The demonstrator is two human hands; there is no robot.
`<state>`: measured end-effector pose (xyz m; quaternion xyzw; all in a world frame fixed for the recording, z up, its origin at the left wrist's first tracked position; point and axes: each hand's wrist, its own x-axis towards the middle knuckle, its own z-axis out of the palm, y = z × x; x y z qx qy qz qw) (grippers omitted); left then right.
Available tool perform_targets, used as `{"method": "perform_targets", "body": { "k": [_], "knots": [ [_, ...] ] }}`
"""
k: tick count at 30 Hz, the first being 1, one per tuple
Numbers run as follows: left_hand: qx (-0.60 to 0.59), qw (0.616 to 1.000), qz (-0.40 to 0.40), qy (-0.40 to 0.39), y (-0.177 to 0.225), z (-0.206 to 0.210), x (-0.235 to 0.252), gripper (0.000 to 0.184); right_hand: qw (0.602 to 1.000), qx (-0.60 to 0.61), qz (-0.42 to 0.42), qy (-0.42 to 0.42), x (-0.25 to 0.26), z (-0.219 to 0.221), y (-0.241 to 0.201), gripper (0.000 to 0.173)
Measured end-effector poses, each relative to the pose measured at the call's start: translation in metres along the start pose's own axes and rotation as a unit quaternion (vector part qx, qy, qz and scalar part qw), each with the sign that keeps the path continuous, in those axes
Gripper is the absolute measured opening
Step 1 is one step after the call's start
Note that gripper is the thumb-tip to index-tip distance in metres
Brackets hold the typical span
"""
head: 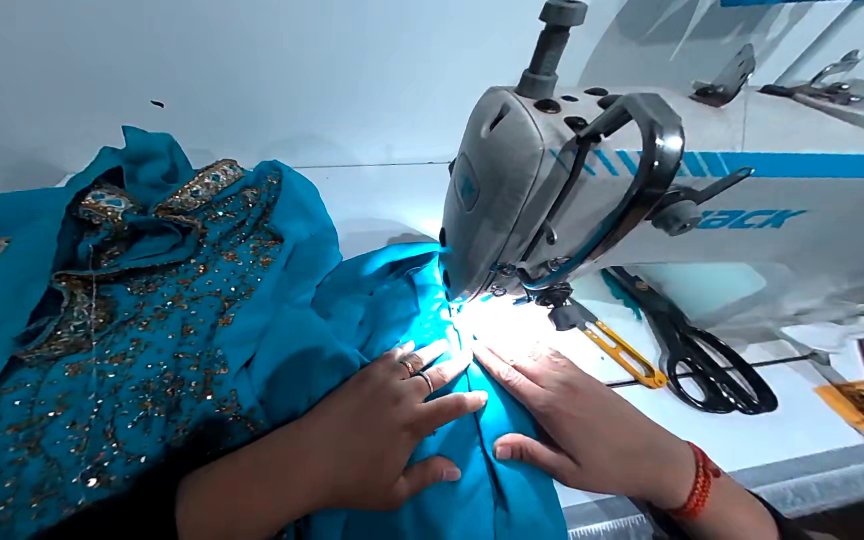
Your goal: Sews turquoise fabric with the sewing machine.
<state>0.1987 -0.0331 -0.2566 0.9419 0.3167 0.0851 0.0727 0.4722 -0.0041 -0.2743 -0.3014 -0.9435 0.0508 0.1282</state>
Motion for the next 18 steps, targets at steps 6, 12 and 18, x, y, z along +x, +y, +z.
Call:
{"method": "perform_targets", "body": {
  "k": [6, 12, 18],
  "knots": [
    [0.009, 1.0, -0.009, -0.003, 0.002, -0.001, 0.0, 0.066, 0.999, -0.036, 0.004, 0.001, -0.027, 0.0, -0.009, 0.086],
    [0.017, 1.0, -0.004, 0.0, 0.0, 0.0, 0.0, 0.065, 0.996, -0.01, 0.04, 0.077, -0.03, -0.016, -0.013, 0.068],
    [0.016, 1.0, -0.012, -0.001, 0.001, 0.0, -0.001, 0.066, 0.999, 0.019, 0.013, 0.039, -0.001, 0.001, -0.017, 0.072]
  ]
}}
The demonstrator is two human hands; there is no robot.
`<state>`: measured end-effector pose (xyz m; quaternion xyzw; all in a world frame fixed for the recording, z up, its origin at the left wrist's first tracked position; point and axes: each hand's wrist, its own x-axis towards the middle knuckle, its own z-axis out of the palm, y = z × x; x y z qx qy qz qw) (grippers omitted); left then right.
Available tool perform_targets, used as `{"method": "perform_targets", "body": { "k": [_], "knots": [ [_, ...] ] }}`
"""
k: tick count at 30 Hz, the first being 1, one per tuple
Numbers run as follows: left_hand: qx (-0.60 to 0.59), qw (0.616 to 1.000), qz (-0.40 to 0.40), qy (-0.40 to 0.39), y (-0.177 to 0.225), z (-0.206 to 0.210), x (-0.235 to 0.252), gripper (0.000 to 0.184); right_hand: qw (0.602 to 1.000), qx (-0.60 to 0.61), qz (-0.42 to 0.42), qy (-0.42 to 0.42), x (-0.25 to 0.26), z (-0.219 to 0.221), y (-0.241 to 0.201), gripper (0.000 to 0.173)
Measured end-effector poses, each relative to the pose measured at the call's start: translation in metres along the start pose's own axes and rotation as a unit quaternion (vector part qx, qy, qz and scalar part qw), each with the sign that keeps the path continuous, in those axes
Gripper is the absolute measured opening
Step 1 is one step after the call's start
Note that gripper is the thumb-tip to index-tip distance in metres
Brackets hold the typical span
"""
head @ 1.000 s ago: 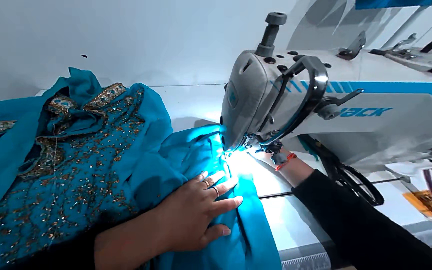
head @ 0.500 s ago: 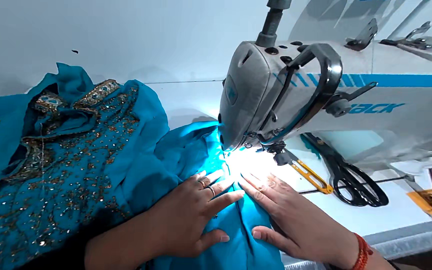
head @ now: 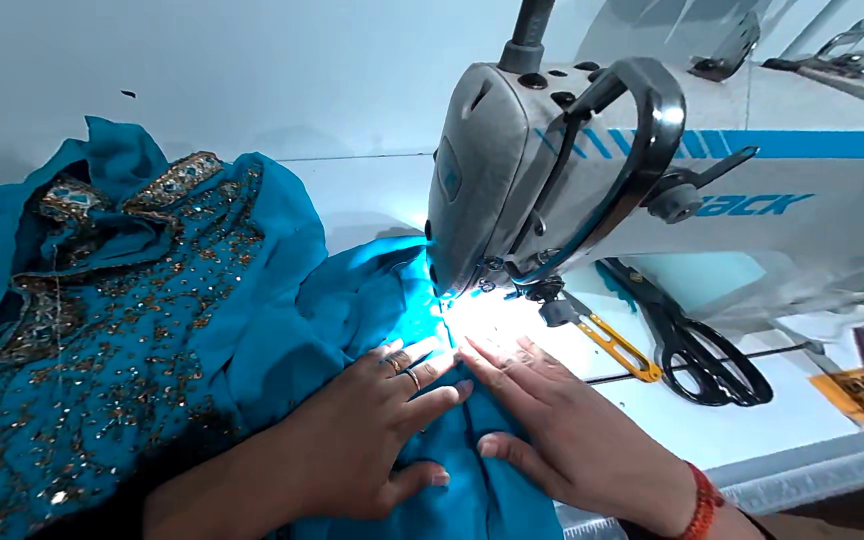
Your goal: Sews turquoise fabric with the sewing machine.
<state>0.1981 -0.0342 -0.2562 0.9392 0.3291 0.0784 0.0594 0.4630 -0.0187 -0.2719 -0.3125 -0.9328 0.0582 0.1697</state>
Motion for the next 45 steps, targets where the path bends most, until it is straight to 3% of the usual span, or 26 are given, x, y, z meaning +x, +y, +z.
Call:
{"method": "perform_targets", "body": {
  "k": [3, 7, 11, 14, 16, 18, 20, 22, 26, 35, 38, 45],
  "knots": [
    [-0.006, 1.0, 0.002, 0.01, -0.001, 0.001, -0.001, 0.066, 0.999, -0.021, 0.007, -0.035, -0.002, 0.008, -0.003, 0.08],
    [-0.002, 1.0, 0.005, 0.019, -0.001, 0.003, -0.002, 0.066, 0.999, -0.007, -0.006, -0.04, -0.019, 0.004, -0.002, 0.077],
    [-0.004, 1.0, -0.005, 0.01, 0.001, 0.0, -0.001, 0.069, 1.0, 0.008, 0.0, -0.003, -0.028, 0.001, -0.007, 0.058],
    [-0.015, 1.0, -0.006, 0.005, 0.003, -0.004, 0.0, 0.065, 0.988, 0.116, 0.081, 0.06, -0.027, -0.009, -0.031, 0.035],
    [-0.023, 1.0, -0.001, 0.007, 0.003, -0.004, 0.0, 0.062, 0.965, 0.188, 0.143, 0.112, -0.021, -0.015, -0.051, 0.03],
    [-0.027, 1.0, 0.006, 0.009, 0.003, -0.003, 0.0, 0.061, 0.945, 0.23, 0.203, 0.113, -0.014, -0.014, -0.068, 0.036],
    [-0.02, 1.0, 0.013, 0.019, 0.002, -0.002, 0.0, 0.06, 0.941, 0.198, 0.259, 0.088, -0.008, -0.009, -0.078, 0.043],
    [-0.02, 0.999, 0.017, 0.024, 0.002, -0.002, 0.0, 0.059, 0.941, 0.152, 0.287, 0.093, -0.004, -0.003, -0.083, 0.04],
    [-0.034, 0.999, 0.021, 0.028, 0.002, -0.002, -0.002, 0.056, 0.93, 0.164, 0.304, 0.122, -0.005, 0.0, -0.082, 0.03],
    [-0.024, 0.999, 0.031, -0.022, 0.003, -0.003, -0.002, 0.054, 0.911, 0.234, 0.317, 0.126, -0.014, -0.003, -0.075, 0.034],
    [-0.027, 0.999, 0.027, -0.031, 0.004, -0.002, -0.003, 0.054, 0.919, 0.201, 0.317, 0.117, -0.011, -0.005, -0.08, 0.033],
    [-0.01, 0.999, 0.022, -0.038, 0.006, 0.001, -0.005, 0.055, 0.944, -0.068, 0.294, 0.132, 0.008, 0.008, -0.116, 0.026]
  ]
}}
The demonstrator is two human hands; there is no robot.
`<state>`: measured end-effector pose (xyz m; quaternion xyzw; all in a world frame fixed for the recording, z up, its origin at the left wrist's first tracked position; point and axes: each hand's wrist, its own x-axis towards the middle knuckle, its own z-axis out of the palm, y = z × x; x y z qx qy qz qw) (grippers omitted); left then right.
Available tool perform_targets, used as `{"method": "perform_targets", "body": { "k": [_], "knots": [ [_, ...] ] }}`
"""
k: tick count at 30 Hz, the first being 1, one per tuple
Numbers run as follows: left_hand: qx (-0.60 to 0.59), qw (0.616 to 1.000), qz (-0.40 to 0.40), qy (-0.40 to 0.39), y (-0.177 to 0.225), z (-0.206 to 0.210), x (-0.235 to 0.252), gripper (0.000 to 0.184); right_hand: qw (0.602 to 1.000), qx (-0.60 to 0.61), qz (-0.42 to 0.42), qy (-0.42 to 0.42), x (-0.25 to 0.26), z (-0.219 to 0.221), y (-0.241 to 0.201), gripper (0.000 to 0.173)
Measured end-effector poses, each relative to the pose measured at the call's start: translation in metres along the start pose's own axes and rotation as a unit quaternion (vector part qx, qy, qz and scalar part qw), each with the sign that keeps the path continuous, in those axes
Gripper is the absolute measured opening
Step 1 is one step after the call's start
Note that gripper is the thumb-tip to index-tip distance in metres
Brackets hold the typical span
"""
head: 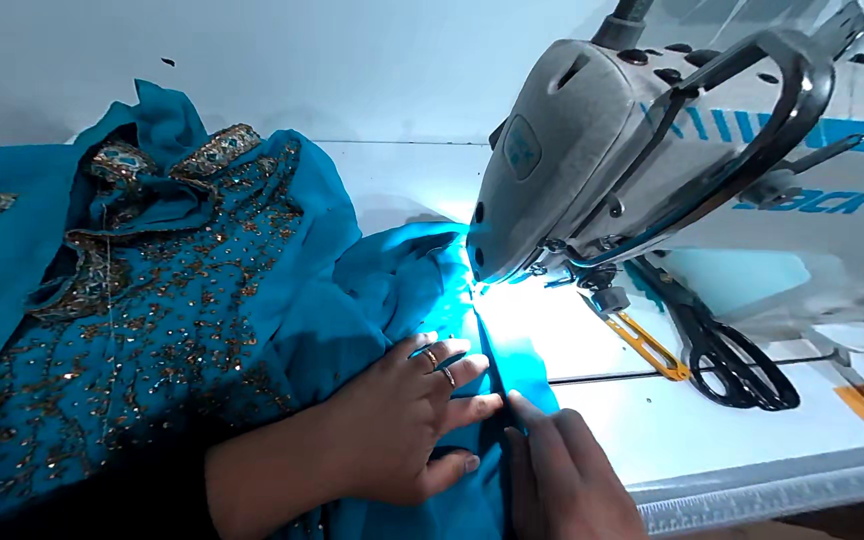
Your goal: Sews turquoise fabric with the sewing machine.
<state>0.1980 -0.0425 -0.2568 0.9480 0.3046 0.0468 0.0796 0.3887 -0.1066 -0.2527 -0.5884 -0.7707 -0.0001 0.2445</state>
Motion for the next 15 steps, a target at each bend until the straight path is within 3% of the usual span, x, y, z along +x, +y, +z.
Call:
{"method": "perform_targets", "body": {
  "k": [5, 11, 15],
  "knots": [
    [0.006, 1.0, 0.012, -0.001, 0.0, -0.005, 0.002, 0.059, 0.996, -0.063, -0.023, 0.055, -0.006, 0.014, -0.005, 0.025],
    [0.01, 0.993, 0.011, 0.118, -0.002, -0.002, 0.004, 0.055, 0.994, -0.071, -0.031, 0.075, -0.008, 0.018, 0.0, 0.026],
    [0.003, 0.994, -0.007, 0.105, -0.002, 0.0, 0.005, 0.066, 0.994, -0.083, -0.035, 0.055, -0.008, 0.017, -0.002, 0.027]
  ]
}}
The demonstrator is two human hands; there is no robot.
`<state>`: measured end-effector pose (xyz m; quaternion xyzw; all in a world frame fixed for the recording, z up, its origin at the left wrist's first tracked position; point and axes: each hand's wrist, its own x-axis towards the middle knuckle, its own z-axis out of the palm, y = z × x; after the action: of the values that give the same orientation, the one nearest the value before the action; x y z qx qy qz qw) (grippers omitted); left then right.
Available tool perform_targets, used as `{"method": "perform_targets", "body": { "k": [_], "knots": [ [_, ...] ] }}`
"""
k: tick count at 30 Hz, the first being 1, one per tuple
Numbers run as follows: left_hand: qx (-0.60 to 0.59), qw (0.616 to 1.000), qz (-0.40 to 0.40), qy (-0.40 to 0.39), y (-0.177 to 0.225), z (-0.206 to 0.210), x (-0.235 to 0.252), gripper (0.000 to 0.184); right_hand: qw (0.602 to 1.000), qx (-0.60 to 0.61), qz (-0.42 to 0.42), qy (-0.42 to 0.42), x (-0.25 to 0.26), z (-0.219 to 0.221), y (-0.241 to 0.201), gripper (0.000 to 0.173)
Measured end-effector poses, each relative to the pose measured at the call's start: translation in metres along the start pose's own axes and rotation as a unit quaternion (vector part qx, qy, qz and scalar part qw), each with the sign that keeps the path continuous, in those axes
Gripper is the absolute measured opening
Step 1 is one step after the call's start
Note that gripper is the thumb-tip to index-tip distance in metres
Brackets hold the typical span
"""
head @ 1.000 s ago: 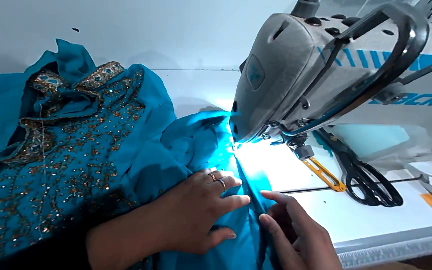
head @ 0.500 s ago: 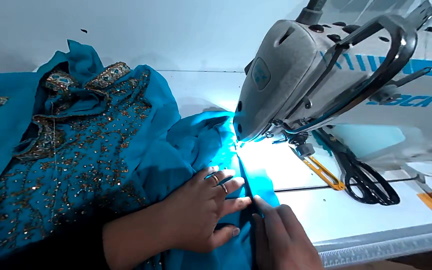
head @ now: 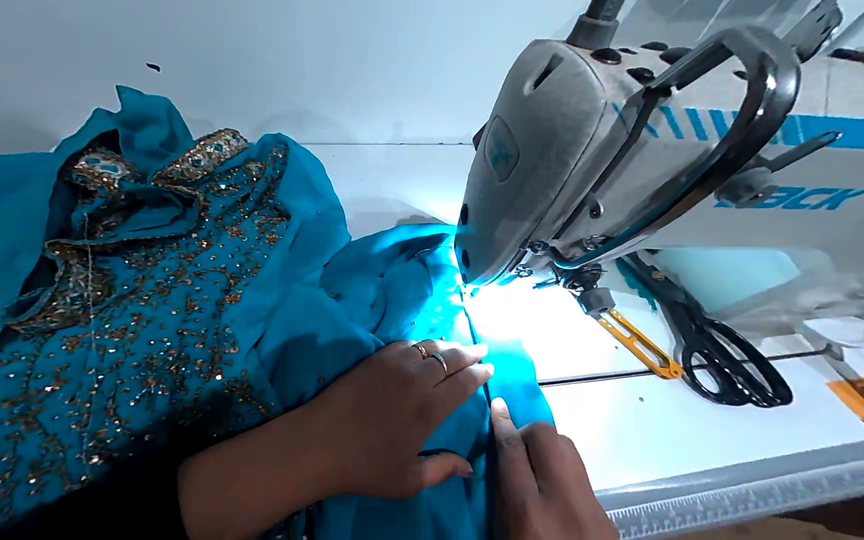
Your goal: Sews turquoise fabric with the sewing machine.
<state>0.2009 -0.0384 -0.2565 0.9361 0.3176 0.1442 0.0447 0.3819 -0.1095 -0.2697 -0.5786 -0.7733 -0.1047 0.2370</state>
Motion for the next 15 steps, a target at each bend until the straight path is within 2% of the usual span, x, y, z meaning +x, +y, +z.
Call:
{"method": "perform_targets", "body": {
  "k": [5, 10, 13, 15],
  "knots": [
    [-0.011, 0.999, 0.014, -0.04, -0.003, 0.003, -0.002, 0.058, 1.0, 0.001, 0.001, -0.012, 0.0, -0.004, -0.003, 0.025],
    [-0.014, 0.999, 0.028, -0.025, -0.003, 0.004, -0.003, 0.052, 0.999, 0.007, -0.012, -0.046, -0.006, -0.014, -0.001, 0.024],
    [-0.022, 0.999, 0.022, -0.038, -0.002, 0.002, -0.003, 0.051, 0.984, 0.12, -0.016, -0.129, -0.002, -0.03, 0.013, 0.027],
    [-0.024, 0.998, 0.018, -0.048, -0.002, 0.001, -0.003, 0.052, 0.972, 0.19, -0.03, -0.136, 0.01, -0.039, 0.035, 0.025]
  ]
}}
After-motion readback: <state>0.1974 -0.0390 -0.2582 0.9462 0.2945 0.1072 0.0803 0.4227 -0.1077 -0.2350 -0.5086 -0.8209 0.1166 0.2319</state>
